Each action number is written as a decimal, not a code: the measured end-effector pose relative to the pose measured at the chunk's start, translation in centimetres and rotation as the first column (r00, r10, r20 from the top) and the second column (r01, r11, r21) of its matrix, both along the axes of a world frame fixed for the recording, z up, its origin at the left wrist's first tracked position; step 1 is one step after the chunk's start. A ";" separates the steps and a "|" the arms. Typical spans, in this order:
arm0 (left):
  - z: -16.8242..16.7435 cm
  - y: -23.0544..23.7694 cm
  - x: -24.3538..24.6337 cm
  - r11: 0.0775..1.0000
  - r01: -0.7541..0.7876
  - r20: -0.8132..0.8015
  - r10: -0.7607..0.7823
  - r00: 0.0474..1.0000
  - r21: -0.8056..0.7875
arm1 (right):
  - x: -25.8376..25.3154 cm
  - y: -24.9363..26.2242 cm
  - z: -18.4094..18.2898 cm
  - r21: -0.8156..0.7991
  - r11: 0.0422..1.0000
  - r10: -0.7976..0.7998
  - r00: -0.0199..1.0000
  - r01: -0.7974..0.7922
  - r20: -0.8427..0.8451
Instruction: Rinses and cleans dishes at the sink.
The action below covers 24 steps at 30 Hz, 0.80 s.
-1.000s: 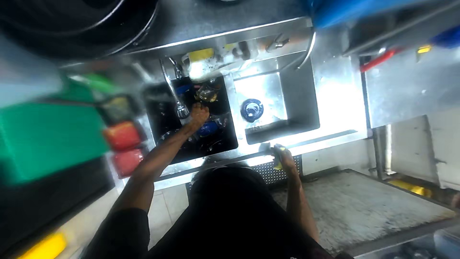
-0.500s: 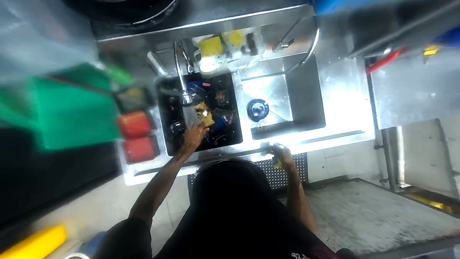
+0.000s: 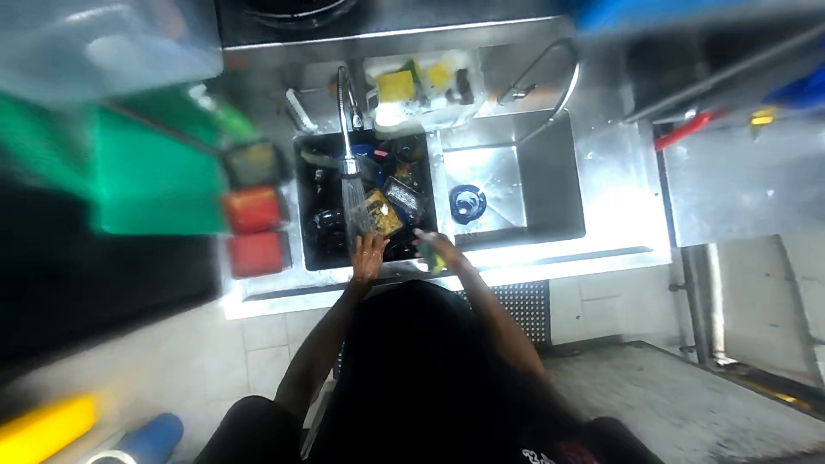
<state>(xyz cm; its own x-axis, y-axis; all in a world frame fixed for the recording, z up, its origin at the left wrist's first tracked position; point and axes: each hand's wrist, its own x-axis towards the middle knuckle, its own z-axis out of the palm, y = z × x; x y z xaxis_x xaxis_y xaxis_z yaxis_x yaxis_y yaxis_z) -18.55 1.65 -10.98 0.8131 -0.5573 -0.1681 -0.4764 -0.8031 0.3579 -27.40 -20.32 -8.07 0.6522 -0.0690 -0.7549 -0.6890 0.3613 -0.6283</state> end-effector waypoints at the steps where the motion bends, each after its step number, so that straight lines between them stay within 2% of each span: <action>1: 0.2 0.0 -0.1 1.000 -0.002 -0.001 0.002 1.000 0.001 | 1.9 1.5 -1.1 0.044 0.998 0.053 0.998 -0.052 -0.019; 4: 0.8 0.7 0.2 1.000 -0.004 -0.001 0.004 1.000 0.003 | 5.9 5.0 -3.6 0.107 0.994 0.042 0.995 -0.032 -0.088; 8: 2.2 2.8 0.7 0.999 -0.048 -0.009 0.048 0.999 -0.002 | 8.0 7.6 -3.2 0.057 0.998 0.000 0.992 0.007 -0.125; 11: 3.7 5.0 0.5 0.969 -0.145 -0.057 0.136 0.989 -0.202 | 8.2 8.4 -2.7 0.073 0.997 0.033 0.990 -0.023 -0.141; 14: 4.1 6.6 0.0 0.817 -0.373 -0.223 0.303 0.927 -0.439 | 8.1 8.4 -2.2 0.026 0.999 0.038 0.988 -0.034 -0.152; 16: 3.4 7.3 -0.3 0.689 -0.553 -0.388 0.402 0.830 -0.469 | 7.7 8.0 -1.8 -0.020 0.998 0.051 0.985 -0.055 -0.163; 18: 2.9 7.7 -0.2 0.591 -0.716 -0.609 0.427 0.668 -0.371 | 7.4 7.5 -1.8 -0.028 0.997 0.063 0.983 -0.069 -0.170; 21: 2.6 7.4 0.3 0.543 -0.815 -0.837 0.336 0.432 -0.202 | 6.8 7.0 -2.5 -0.007 0.997 0.073 0.983 -0.076 -0.168; 24: 2.3 6.4 0.8 0.493 -0.858 -0.915 0.265 0.304 -0.142 | 6.3 6.3 -2.8 -0.003 0.995 0.098 0.984 -0.100 -0.147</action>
<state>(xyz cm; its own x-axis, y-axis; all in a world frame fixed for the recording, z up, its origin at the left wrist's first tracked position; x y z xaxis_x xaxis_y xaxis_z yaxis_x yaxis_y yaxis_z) -17.76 8.01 -8.68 0.6560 -0.1983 -0.7282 0.6924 -0.2260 0.6852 -21.07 -14.02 -10.86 0.5382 -0.0175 -0.8426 -0.8062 0.2808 -0.5208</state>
